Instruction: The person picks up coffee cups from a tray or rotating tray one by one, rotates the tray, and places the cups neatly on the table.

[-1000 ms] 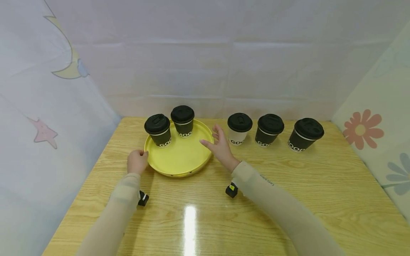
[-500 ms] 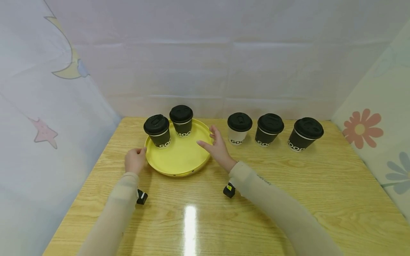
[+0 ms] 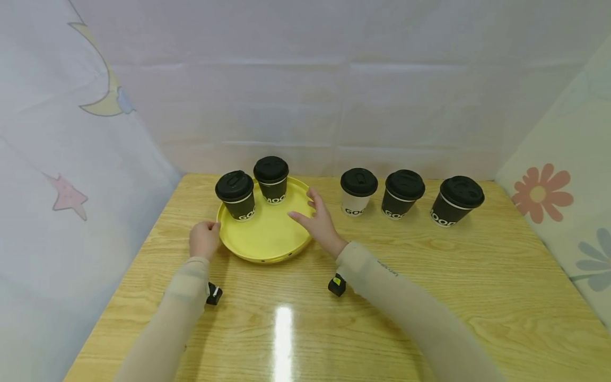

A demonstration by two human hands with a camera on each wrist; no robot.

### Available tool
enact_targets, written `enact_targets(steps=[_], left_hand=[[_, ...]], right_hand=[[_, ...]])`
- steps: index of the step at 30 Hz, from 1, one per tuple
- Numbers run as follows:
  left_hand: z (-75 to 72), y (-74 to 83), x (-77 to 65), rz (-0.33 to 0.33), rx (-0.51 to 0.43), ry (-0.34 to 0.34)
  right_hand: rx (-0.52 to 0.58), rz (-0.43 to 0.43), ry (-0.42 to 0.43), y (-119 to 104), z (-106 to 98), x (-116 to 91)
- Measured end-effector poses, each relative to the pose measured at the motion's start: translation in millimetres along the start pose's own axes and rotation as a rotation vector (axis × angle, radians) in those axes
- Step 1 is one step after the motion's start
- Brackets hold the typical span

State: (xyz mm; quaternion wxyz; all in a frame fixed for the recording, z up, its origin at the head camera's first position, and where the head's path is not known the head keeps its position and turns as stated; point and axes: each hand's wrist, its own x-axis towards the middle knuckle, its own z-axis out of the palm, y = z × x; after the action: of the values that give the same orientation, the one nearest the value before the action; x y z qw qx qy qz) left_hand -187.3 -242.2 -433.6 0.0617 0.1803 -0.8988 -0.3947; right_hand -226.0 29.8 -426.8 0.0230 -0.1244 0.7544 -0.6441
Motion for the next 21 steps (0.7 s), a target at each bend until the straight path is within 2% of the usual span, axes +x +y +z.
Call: enact_targets(steps=[5, 12, 21], left_hand=[[-0.6, 0.0, -4.5, -0.003, 0.016, -0.022], [-0.6, 1.3, -10.8, 0.011, 0.048, -0.033], [1.3, 1.4, -16.9, 0.013, 0.07, -0.05]], right_hand=[[0.015, 0.005, -0.017, -6.4, 2.0, -3.1], [0.006, -0.002, -0.052, -3.7, 5.3, -1.3], [-0.021, 0.045, -0.113, -6.8, 9.1, -2.3]])
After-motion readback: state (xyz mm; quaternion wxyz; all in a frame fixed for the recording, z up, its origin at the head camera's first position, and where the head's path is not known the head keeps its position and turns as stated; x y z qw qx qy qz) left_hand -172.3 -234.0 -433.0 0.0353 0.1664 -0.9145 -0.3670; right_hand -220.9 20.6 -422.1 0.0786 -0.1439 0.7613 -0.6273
